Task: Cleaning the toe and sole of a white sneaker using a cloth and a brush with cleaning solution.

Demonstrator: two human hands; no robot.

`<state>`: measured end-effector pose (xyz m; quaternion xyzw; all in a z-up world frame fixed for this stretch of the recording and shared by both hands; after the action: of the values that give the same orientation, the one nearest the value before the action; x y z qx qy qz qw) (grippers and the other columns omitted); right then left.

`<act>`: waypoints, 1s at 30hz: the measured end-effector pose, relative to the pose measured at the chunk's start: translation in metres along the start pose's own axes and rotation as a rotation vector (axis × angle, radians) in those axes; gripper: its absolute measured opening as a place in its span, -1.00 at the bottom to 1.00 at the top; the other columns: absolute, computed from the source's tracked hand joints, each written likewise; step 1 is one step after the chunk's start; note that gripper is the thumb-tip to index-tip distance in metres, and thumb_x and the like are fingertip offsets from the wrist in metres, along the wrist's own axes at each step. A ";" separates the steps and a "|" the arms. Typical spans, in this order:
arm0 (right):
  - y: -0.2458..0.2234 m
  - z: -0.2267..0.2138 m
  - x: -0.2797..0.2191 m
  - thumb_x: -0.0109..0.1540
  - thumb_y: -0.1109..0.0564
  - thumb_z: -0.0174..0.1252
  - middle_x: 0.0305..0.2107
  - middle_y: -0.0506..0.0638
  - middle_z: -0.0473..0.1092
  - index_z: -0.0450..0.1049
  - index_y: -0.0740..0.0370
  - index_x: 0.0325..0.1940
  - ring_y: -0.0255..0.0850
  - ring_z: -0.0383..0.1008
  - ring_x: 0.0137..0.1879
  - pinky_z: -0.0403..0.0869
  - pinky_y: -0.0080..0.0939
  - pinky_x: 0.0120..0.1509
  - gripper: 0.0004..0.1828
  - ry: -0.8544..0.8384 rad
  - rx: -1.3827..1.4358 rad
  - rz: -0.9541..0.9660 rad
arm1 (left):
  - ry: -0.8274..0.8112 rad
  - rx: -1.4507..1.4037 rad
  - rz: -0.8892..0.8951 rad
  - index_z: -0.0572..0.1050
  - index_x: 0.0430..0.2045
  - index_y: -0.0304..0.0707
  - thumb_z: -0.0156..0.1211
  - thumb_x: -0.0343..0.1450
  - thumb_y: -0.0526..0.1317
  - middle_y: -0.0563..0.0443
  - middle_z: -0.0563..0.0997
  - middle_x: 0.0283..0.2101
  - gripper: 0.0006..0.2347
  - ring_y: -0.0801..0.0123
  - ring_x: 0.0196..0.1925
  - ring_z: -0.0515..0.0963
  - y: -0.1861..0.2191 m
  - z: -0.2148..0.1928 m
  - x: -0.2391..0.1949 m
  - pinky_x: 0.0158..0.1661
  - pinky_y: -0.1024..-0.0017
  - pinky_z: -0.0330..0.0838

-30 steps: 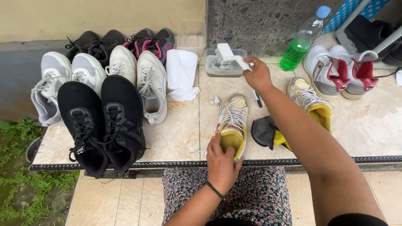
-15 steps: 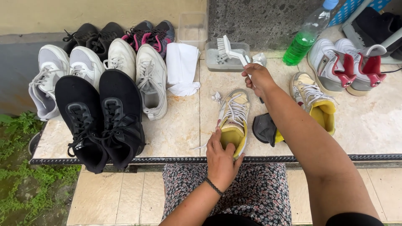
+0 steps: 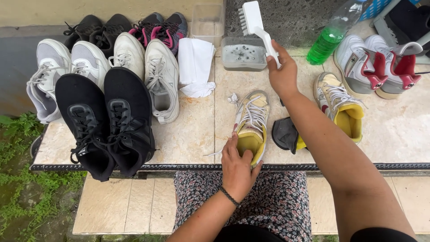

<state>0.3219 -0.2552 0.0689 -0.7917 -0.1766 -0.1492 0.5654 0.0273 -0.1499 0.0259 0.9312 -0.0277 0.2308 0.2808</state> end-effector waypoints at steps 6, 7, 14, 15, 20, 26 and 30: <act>0.036 0.012 -0.007 0.38 0.23 0.11 0.20 0.14 0.41 0.42 0.03 0.37 -0.01 0.36 0.34 0.36 -0.05 0.42 -0.55 -0.101 -0.213 0.155 | -0.078 -0.092 -0.063 0.53 -0.47 -0.42 0.40 0.31 -0.19 -0.57 0.16 0.26 -0.78 -0.60 0.31 0.18 0.007 -0.013 0.006 0.05 -0.35 0.33; 0.021 0.012 -0.007 0.38 0.23 0.11 0.20 0.14 0.41 0.42 0.03 0.37 -0.01 0.36 0.34 0.36 -0.05 0.42 -0.55 -0.107 -0.211 0.156 | -0.079 -0.090 -0.069 0.53 -0.47 -0.42 0.40 0.31 -0.19 -0.57 0.16 0.26 -0.78 -0.60 0.31 0.18 0.007 -0.012 0.005 0.05 -0.35 0.33; 0.025 0.008 -0.004 0.39 0.26 0.11 0.24 0.24 0.35 0.39 0.10 0.39 0.08 0.25 0.41 0.30 0.04 0.46 -0.54 -0.049 -0.162 0.070 | -0.091 -0.094 -0.075 0.53 -0.44 -0.42 0.40 0.31 -0.19 -0.57 0.15 0.27 -0.77 -0.60 0.31 0.18 0.008 -0.011 0.004 0.06 -0.35 0.32; 0.051 0.008 0.000 0.35 0.23 0.16 0.23 0.17 0.37 0.44 0.00 0.36 0.00 0.28 0.40 0.30 -0.06 0.47 -0.53 -0.089 -0.262 0.124 | -0.097 -0.096 -0.065 0.54 -0.45 -0.43 0.40 0.31 -0.19 -0.57 0.15 0.27 -0.77 -0.60 0.31 0.18 0.007 -0.011 0.008 0.06 -0.35 0.32; -0.016 0.003 -0.017 0.37 0.28 0.11 0.20 0.23 0.39 0.41 0.14 0.36 0.08 0.32 0.37 0.33 0.05 0.45 -0.56 0.020 -0.107 0.078 | -0.099 -0.085 -0.066 0.52 -0.45 -0.43 0.41 0.31 -0.18 -0.57 0.14 0.27 -0.76 -0.60 0.30 0.18 0.006 -0.011 0.001 0.05 -0.36 0.34; 0.010 -0.002 -0.019 0.34 0.28 0.14 0.16 0.22 0.42 0.45 0.14 0.32 0.09 0.37 0.33 0.36 0.05 0.42 -0.57 0.053 -0.143 0.079 | -0.153 -0.089 -0.066 0.51 -0.40 -0.40 0.43 0.30 -0.11 -0.58 0.10 0.30 -0.70 -0.53 0.32 0.15 0.007 -0.016 0.010 0.14 -0.39 0.15; 0.010 -0.001 -0.010 0.34 0.24 0.16 0.15 0.24 0.43 0.47 0.21 0.29 0.10 0.37 0.33 0.34 0.08 0.44 -0.60 0.012 -0.151 0.083 | -0.092 -0.039 -0.060 0.48 -0.30 -0.37 0.45 0.26 -0.01 -0.56 0.10 0.29 -0.60 -0.48 0.37 0.00 0.013 -0.025 0.013 0.21 -0.42 -0.27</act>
<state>0.3176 -0.2603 0.0562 -0.8378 -0.1284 -0.1433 0.5110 0.0263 -0.1465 0.0566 0.9356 -0.0171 0.1785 0.3041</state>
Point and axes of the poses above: each hand's wrist, its own x-axis towards the middle knuckle, its own z-axis out of the palm, y = z × x, the point moved 4 cm from there along x, towards the middle knuckle
